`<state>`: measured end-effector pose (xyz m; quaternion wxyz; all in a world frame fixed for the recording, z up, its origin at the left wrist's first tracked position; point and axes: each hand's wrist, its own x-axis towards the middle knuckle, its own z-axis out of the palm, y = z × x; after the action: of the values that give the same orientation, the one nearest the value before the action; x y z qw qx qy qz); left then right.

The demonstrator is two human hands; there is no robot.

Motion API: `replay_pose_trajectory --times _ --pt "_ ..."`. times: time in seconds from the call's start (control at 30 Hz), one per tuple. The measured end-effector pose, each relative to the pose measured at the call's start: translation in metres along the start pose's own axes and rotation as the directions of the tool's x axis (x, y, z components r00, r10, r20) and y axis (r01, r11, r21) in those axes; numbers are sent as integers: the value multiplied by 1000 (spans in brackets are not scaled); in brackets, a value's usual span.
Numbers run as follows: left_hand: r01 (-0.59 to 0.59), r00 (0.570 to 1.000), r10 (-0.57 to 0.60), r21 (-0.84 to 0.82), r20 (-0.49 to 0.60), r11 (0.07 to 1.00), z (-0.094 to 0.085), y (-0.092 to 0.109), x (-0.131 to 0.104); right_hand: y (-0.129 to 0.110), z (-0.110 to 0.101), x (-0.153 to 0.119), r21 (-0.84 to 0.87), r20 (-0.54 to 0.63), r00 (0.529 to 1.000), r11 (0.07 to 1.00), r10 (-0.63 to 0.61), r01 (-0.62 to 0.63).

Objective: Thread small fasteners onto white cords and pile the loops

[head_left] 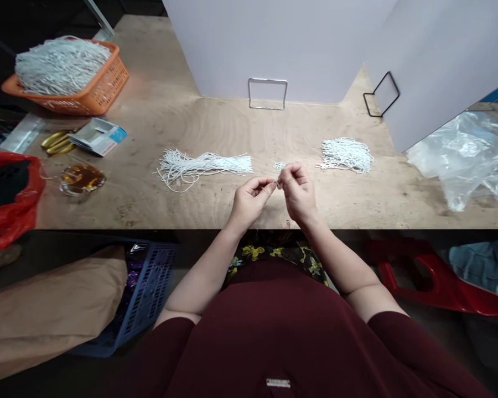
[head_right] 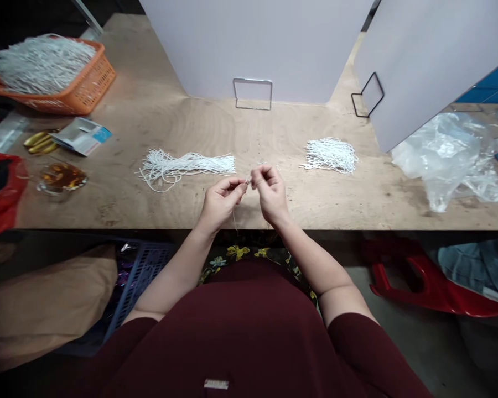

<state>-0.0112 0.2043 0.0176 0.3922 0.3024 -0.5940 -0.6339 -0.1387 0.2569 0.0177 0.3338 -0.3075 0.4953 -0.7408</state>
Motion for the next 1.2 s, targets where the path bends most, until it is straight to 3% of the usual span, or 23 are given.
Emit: replay_pose_trajectory --times 0.1,0.2,0.27,0.33,0.43,0.57,0.63,0.77,0.9,1.2 --pt "129 983 -144 128 114 983 -26 -2 3 -6 -32 23 -83 -108 993 996 -45 37" --pt "240 970 -233 -116 68 964 -51 2 8 -3 -69 41 -16 -178 983 999 -33 31" --pt "177 979 -201 -342 -35 923 -60 9 14 4 -84 44 108 -219 975 994 42 -19" --pt "76 979 -150 -441 -136 894 -60 18 21 12 -89 41 216 -211 966 971 148 -102" --pt "66 975 -151 -436 -164 897 -51 29 26 16 -86 30 267 -157 957 944 243 -195" --pt "199 975 -221 -468 8 861 -30 27 18 2 -71 15 186 -95 957 949 274 -253" --pt "242 969 -236 -498 77 833 -20 21 11 -7 -60 8 97 -10 962 958 272 -269" --pt "288 957 -269 -496 112 819 -6 14 1 -22 -33 -3 -76 170 970 983 176 -165" --pt "218 976 -194 -431 100 876 -1 19 -4 -33 -18 -4 -122 227 968 989 105 -79" --pt "116 992 -98 -254 82 960 -7 27 -9 -50 -17 5 -236 418 885 965 203 -110"
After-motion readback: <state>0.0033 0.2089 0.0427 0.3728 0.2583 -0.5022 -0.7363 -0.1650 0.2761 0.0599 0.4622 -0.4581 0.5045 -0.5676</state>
